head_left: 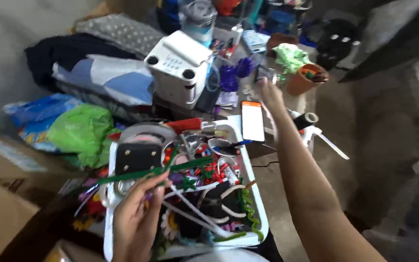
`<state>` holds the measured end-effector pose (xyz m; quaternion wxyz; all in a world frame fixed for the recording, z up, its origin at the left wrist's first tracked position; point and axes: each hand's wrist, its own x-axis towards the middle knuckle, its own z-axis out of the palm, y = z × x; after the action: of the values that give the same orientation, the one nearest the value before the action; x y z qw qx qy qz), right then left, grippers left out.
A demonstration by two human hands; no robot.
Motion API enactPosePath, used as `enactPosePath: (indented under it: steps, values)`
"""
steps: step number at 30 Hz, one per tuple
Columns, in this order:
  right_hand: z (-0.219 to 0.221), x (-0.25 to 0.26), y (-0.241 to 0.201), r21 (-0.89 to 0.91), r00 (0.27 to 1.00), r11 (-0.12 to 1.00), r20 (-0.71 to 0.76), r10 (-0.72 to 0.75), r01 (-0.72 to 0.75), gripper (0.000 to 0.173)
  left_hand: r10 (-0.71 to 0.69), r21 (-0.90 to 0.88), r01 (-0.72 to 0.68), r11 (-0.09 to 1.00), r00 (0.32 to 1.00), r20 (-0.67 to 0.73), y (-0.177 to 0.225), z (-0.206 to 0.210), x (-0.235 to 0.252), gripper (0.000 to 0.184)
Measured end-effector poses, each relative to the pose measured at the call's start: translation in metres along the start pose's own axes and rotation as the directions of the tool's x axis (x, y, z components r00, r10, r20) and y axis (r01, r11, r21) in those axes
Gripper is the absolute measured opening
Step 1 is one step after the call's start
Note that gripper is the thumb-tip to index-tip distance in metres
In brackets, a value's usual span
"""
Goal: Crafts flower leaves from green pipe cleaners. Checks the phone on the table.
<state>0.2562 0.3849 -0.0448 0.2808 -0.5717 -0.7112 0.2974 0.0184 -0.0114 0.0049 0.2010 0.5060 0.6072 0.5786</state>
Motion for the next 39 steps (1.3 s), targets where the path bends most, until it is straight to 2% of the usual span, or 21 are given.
enactPosePath:
  steps: [2, 3, 4, 6, 8, 9, 12, 16, 19, 22, 26, 29, 32, 35, 39]
  values:
    - [-0.003, -0.041, -0.039, 0.126, 0.977, 0.971, 0.038, -0.208, 0.201, 0.045, -0.032, -0.103, 0.030, 0.994, 0.999, -0.010, 0.004, 0.004, 0.001, 0.028]
    - [-0.004, -0.068, -0.060, 0.217, 0.939, 0.923, 0.059, -0.338, 0.319, 0.041, -0.054, -0.146, 0.051, 0.988, 0.999, -0.011, 0.006, 0.006, 0.002, 0.030]
    - [-0.004, -0.094, -0.079, 0.307, 0.878, 0.848, 0.072, -0.473, 0.431, 0.037, -0.075, -0.179, 0.073, 0.981, 0.997, -0.006, 0.009, 0.007, 0.003, 0.032]
    - [-0.001, -0.140, -0.109, 0.405, 0.705, 0.661, 0.052, -0.707, 0.632, 0.035, -0.109, -0.213, 0.104, 0.972, 0.994, -0.011, 0.013, 0.009, 0.001, 0.035]
    - [0.005, -0.174, -0.129, 0.378, 0.552, 0.525, 0.044, -0.833, 0.762, 0.030, -0.111, -0.265, 0.105, 0.958, 0.994, -0.010, 0.016, 0.010, -0.002, 0.041]
    - [0.009, -0.188, -0.136, 0.350, 0.498, 0.487, 0.065, -0.865, 0.800, 0.027, -0.109, -0.284, 0.103, 0.953, 0.994, -0.008, 0.017, 0.010, -0.004, 0.044]
    - [0.022, -0.210, -0.145, 0.290, 0.388, 0.410, 0.132, -0.912, 0.865, 0.023, -0.096, -0.274, 0.092, 0.957, 0.995, -0.001, 0.022, 0.010, -0.011, 0.045]
    - [0.030, -0.221, -0.146, 0.285, 0.376, 0.403, 0.146, -0.915, 0.870, 0.016, -0.089, -0.219, 0.085, 0.972, 0.996, -0.009, 0.026, 0.007, -0.020, 0.038]
    - [0.025, -0.231, -0.150, 0.259, 0.344, 0.375, 0.156, -0.926, 0.890, 0.012, -0.080, -0.103, 0.073, 0.992, 0.995, -0.065, 0.026, 0.007, -0.026, 0.025]
    - [0.019, -0.241, -0.155, 0.140, 0.264, 0.292, 0.192, -0.945, 0.946, 0.011, -0.058, 0.026, 0.061, 0.998, 0.993, -0.105, 0.026, 0.005, -0.031, 0.016]
    - [0.011, -0.254, -0.164, 0.004, 0.139, 0.144, 0.238, -0.961, 0.990, 0.014, -0.048, 0.074, 0.057, 0.996, 0.992, -0.115, 0.024, 0.002, -0.037, 0.015]
    - [0.003, -0.259, -0.167, -0.050, 0.104, 0.095, 0.242, -0.965, 0.994, 0.015, -0.054, 0.096, 0.066, 0.993, 0.990, -0.128, 0.024, 0.000, -0.043, 0.018]
    - [0.000, -0.260, -0.169, -0.046, 0.083, 0.074, 0.224, -0.971, 0.996, 0.015, -0.061, 0.065, 0.068, 0.996, 0.993, -0.098, 0.028, -0.002, -0.048, 0.017]
    - [0.001, -0.257, -0.170, 0.006, 0.049, 0.050, 0.176, -0.983, 0.999, 0.014, -0.071, -0.041, 0.069, 0.997, 0.997, -0.032, 0.033, -0.003, -0.051, 0.016]
    - [0.001, -0.255, -0.170, 0.035, 0.066, 0.070, 0.113, -0.991, 0.997, 0.012, -0.056, -0.116, 0.055, 0.992, 0.998, -0.008, 0.037, -0.005, -0.052, 0.013]
